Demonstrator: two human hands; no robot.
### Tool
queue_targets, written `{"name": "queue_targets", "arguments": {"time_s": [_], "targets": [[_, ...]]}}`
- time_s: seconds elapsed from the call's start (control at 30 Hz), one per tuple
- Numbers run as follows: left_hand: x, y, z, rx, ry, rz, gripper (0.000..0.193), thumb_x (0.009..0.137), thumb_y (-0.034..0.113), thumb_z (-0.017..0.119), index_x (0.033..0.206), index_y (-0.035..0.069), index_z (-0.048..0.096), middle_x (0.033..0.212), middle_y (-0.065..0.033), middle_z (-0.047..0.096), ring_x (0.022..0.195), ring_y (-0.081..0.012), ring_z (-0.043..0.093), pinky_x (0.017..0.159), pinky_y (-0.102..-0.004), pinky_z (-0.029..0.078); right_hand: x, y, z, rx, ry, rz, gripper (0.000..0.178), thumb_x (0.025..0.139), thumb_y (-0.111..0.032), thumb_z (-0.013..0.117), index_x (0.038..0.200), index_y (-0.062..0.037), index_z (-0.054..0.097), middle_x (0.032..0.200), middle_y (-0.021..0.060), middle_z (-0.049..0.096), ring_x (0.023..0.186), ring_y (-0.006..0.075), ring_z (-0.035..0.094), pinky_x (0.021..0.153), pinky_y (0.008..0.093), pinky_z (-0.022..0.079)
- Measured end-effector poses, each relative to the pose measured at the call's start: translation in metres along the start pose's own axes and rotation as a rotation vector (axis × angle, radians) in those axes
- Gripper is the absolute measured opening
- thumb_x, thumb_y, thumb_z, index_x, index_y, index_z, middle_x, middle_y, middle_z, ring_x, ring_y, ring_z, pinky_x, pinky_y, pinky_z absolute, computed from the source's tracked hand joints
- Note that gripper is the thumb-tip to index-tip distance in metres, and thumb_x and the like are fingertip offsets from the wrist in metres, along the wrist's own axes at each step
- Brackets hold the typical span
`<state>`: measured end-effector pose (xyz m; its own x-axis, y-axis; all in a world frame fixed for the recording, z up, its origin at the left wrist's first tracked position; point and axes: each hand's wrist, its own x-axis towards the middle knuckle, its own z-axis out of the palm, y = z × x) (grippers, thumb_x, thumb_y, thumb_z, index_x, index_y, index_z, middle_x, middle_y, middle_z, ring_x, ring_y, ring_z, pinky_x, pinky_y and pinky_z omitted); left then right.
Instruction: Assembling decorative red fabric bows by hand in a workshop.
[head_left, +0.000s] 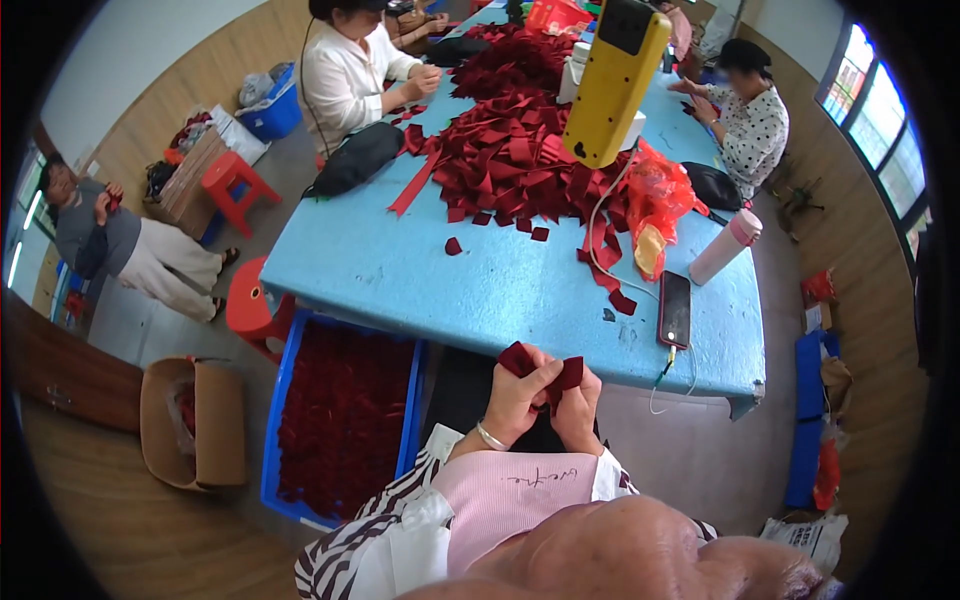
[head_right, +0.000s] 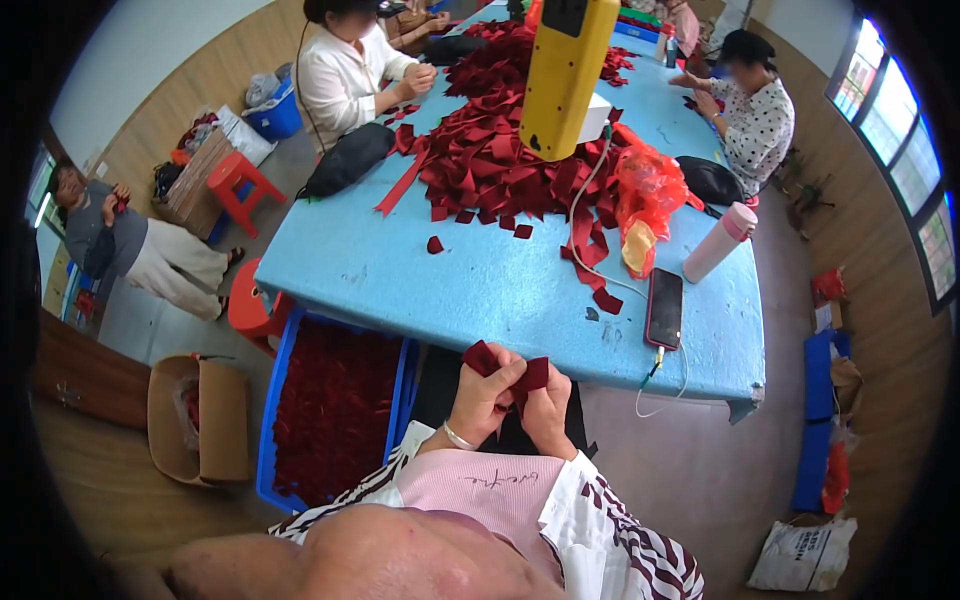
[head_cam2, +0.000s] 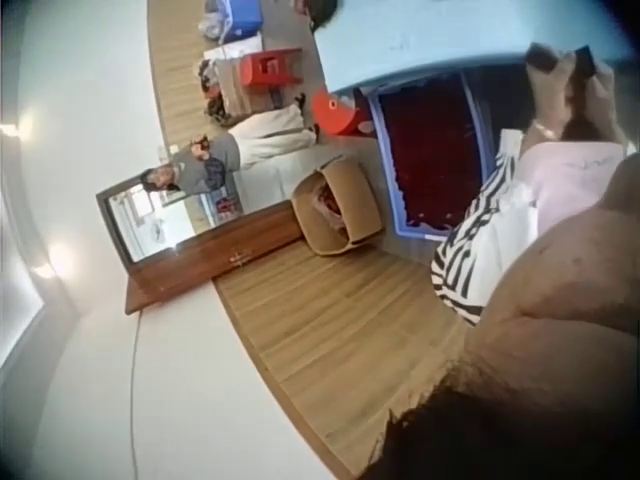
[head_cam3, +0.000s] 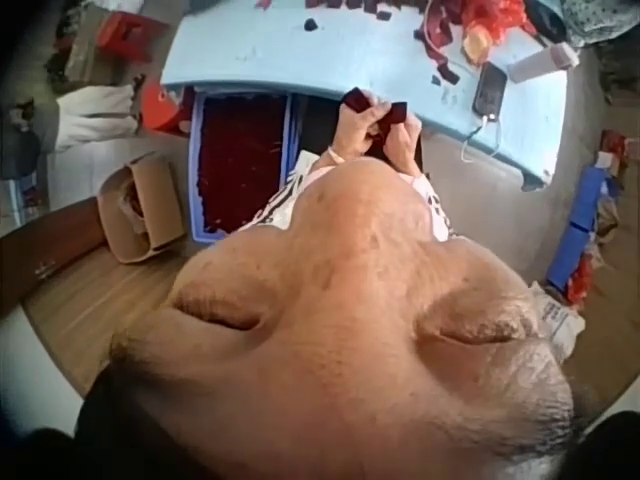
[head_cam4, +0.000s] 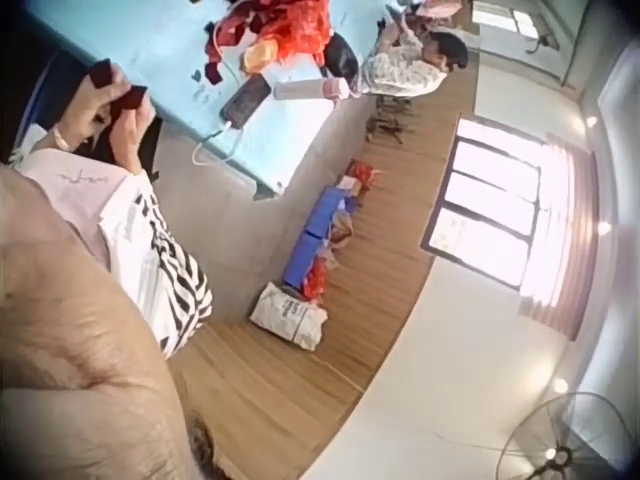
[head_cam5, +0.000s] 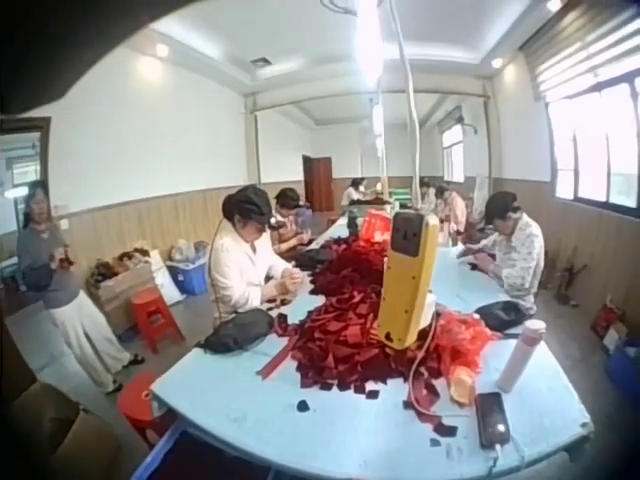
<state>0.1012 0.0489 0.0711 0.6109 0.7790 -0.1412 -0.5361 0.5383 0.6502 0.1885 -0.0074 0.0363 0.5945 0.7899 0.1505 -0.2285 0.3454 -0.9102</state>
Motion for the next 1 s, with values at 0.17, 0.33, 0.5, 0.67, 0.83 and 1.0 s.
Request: {"name": "queue_targets", "arguments": {"time_s": [0.17, 0.33, 0.5, 0.67, 0.83, 1.0], "targets": [[-0.001, -0.008, 0.001, -0.011, -0.007, -0.023, 0.016, 0.084, 0.005, 0.072, 0.088, 0.009, 0.057, 0.079, 0.0000, 0.060, 0.052, -0.0035, 0.044, 0.043, -0.0189, 0.031, 0.000, -0.006, -0.015, -0.119, -0.025, 0.043, 0.024, 0.097, -0.017, 0.052, 0.080, -0.0008, 0.059, 0.067, -0.0040, 0.056, 0.059, 0.0031, 0.048, 0.052, 0.0210, 0.038], [-0.010, -0.005, 0.008, 0.103, -0.031, 0.052, 0.017, 0.083, 0.003, 0.072, 0.092, 0.008, 0.059, 0.078, 0.0014, 0.059, 0.053, -0.0029, 0.044, 0.044, -0.0188, 0.032, 0.003, -0.035, -0.011, -0.232, -0.132, 0.006, 0.027, 0.098, -0.018, 0.051, 0.080, -0.0005, 0.059, 0.063, -0.0039, 0.055, 0.056, 0.0031, 0.048, 0.048, 0.0213, 0.037], [-0.027, -0.002, 0.024, 0.045, -0.011, 0.064, 0.016, 0.083, 0.001, 0.071, 0.086, 0.010, 0.057, 0.083, -0.0004, 0.060, 0.053, -0.0029, 0.043, 0.043, -0.0184, 0.030, -0.010, -0.038, -0.010, -0.260, -0.132, -0.102, 0.027, 0.096, -0.016, 0.051, 0.076, -0.0002, 0.059, 0.059, -0.0040, 0.053, 0.054, 0.0032, 0.047, 0.046, 0.0223, 0.035], [-0.028, -0.008, 0.023, -0.017, 0.001, 0.037, 0.017, 0.083, 0.002, 0.070, 0.082, 0.012, 0.056, 0.081, 0.0000, 0.059, 0.052, -0.0030, 0.042, 0.043, -0.0181, 0.029, -0.014, -0.026, -0.011, -0.068, -0.057, -0.066, 0.023, 0.093, -0.011, 0.052, 0.075, 0.0001, 0.060, 0.060, -0.0036, 0.055, 0.055, 0.0034, 0.047, 0.047, 0.0228, 0.036], [-0.022, -0.010, 0.010, -0.079, 0.036, -0.004, 0.017, 0.084, 0.006, 0.071, 0.081, 0.013, 0.056, 0.077, 0.0011, 0.058, 0.051, -0.0033, 0.041, 0.042, -0.0189, 0.028, -0.014, -0.013, -0.008, -0.081, -0.031, -0.024, 0.023, 0.093, -0.011, 0.052, 0.075, 0.0001, 0.061, 0.062, -0.0029, 0.056, 0.056, 0.0033, 0.047, 0.048, 0.0226, 0.037], [0.013, -0.028, -0.023, 0.010, 0.110, -0.131, 0.015, 0.086, 0.012, 0.071, 0.081, 0.014, 0.056, 0.063, 0.0068, 0.048, 0.047, -0.0028, 0.040, 0.042, -0.0199, 0.028, 0.010, 0.030, -0.029, -0.135, 0.039, 0.103, 0.023, 0.093, -0.017, 0.053, 0.075, -0.0040, 0.058, 0.064, -0.0010, 0.055, 0.052, 0.0051, 0.047, 0.043, 0.0216, 0.034]]}}
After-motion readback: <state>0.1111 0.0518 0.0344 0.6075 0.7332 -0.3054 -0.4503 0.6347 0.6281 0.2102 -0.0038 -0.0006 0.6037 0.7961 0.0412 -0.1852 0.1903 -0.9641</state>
